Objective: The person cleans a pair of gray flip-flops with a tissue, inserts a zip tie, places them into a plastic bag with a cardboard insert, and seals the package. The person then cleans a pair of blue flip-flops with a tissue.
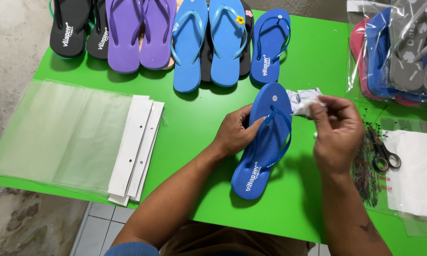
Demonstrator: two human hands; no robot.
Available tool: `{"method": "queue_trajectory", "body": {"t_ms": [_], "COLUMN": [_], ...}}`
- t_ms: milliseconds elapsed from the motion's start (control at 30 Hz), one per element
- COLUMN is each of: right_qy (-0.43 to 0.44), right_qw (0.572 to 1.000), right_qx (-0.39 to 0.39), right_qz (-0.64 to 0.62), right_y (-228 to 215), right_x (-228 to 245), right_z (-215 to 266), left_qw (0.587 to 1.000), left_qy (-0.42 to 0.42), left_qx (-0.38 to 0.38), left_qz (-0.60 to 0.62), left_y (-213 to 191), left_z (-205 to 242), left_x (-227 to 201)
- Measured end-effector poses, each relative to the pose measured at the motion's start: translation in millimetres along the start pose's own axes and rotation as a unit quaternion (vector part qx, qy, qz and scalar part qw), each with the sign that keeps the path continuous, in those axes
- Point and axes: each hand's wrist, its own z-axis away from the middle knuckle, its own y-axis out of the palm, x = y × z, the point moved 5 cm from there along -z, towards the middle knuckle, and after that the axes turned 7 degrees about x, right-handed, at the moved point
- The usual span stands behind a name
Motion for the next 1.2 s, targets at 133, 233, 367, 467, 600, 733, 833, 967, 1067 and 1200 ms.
{"method": "queue_trajectory", "body": {"t_ms": [133,233,367,467,600,733,833,967,1067,1200], "right_qy": [-0.008,0.019,0.076,0.082,0.098,0.137,0.172,0.193,0.190,0.176], "right_qw": [0.998,0.993,0.988,0.986,0.976,0.962,0.951,0.936,0.933,0.934], "right_qx": [0.067,0.107,0.136,0.146,0.163,0.166,0.163,0.164,0.170,0.173], "right_qz": [0.001,0.038,0.022,-0.018,-0.109,-0.165,-0.200,-0.244,-0.255,-0.259], "right_y": [32.0,38.0,38.8,38.4,36.0,29.3,26.1,28.3,35.1,43.2], "right_x": [6.9,-3.8,-14.5,-16.5,-22.2,-31.4,-38.5,-38.3,-36.4,-41.6], "right_z": [8.6,12.3,10.6,9.4,12.2,14.5,17.5,24.1,29.6,36.8], "left_qw": [0.998,0.998,0.992,0.978,0.958,0.955,0.951,0.943,0.934,0.915], "left_qy": [0.002,-0.023,-0.064,-0.081,-0.107,-0.129,-0.138,-0.128,-0.111,-0.086], "left_qx": [-0.039,-0.058,-0.064,-0.030,0.030,0.037,0.034,-0.010,-0.046,-0.084], "left_qz": [0.044,0.023,0.091,0.187,0.264,0.264,0.274,0.307,0.337,0.386], "left_y": [2.9,4.9,10.9,27.7,52.4,47.4,44.5,29.0,16.4,5.3], "left_z": [7.5,10.9,16.3,20.3,13.4,16.6,15.8,13.1,10.3,11.8], "left_x": [-18.1,-17.9,-27.0,-30.7,-12.1,-33.7,-33.3,-22.6,-11.6,-5.6]}}
